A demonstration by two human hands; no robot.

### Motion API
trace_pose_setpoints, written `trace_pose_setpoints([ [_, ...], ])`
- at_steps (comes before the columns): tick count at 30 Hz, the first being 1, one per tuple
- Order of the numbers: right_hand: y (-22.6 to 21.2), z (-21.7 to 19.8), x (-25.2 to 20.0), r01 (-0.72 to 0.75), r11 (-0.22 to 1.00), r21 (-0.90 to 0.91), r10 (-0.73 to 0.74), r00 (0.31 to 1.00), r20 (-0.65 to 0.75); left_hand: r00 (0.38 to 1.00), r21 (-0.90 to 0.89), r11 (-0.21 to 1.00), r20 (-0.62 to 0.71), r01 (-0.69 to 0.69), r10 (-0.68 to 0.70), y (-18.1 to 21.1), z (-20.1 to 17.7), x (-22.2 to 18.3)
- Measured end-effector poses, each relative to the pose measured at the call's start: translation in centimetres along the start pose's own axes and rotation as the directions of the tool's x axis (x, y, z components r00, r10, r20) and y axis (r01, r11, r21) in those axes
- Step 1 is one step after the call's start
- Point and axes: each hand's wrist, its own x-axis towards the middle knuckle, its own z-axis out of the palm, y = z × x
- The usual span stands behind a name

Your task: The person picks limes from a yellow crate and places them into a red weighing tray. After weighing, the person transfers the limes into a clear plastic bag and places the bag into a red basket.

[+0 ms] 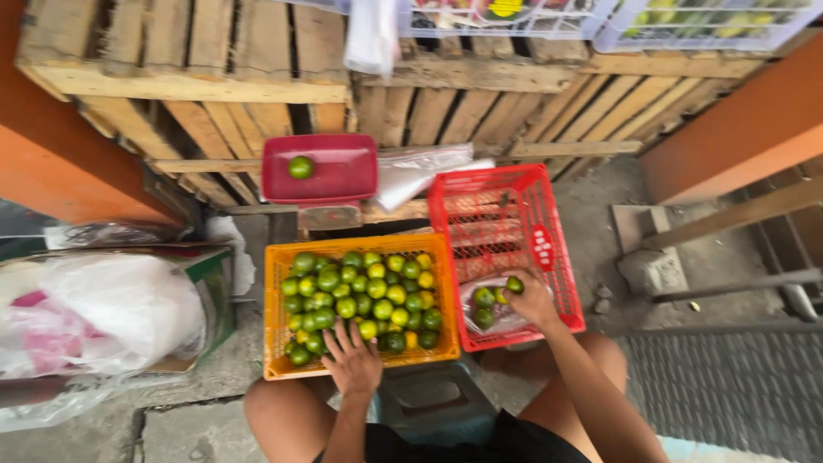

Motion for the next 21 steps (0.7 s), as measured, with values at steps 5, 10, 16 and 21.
trace_pose_setpoints([
  [5,3.2,0.3,-2.8,-0.072,0.997,0.037,0.065,0.982,0.176,0.96,0.031,0.998,-0.273,-0.05,0.056,-0.4,1.9,-0.5],
  [10,2.4,0.8,-3.6,-0.078,0.997,0.024,0.067,0.948,0.31,0.932,-0.008,0.996,-0.353,-0.093,0.084,-0.8,2.3,-1.0],
  [16,1.1,1.6,-3.4,-0.185,0.971,-0.149,0.233,0.87,0.436,0.92,-0.043,0.99,-0.377,-0.131,0.105,-1.2,2.6,-1.0],
  [21,2.5,2.8,-2.9,-0.193,0.94,-0.28,0.289,0.888,0.359,0.95,-0.064,0.992,-0.301,-0.111,0.087,-1.1,2.4,-0.9],
])
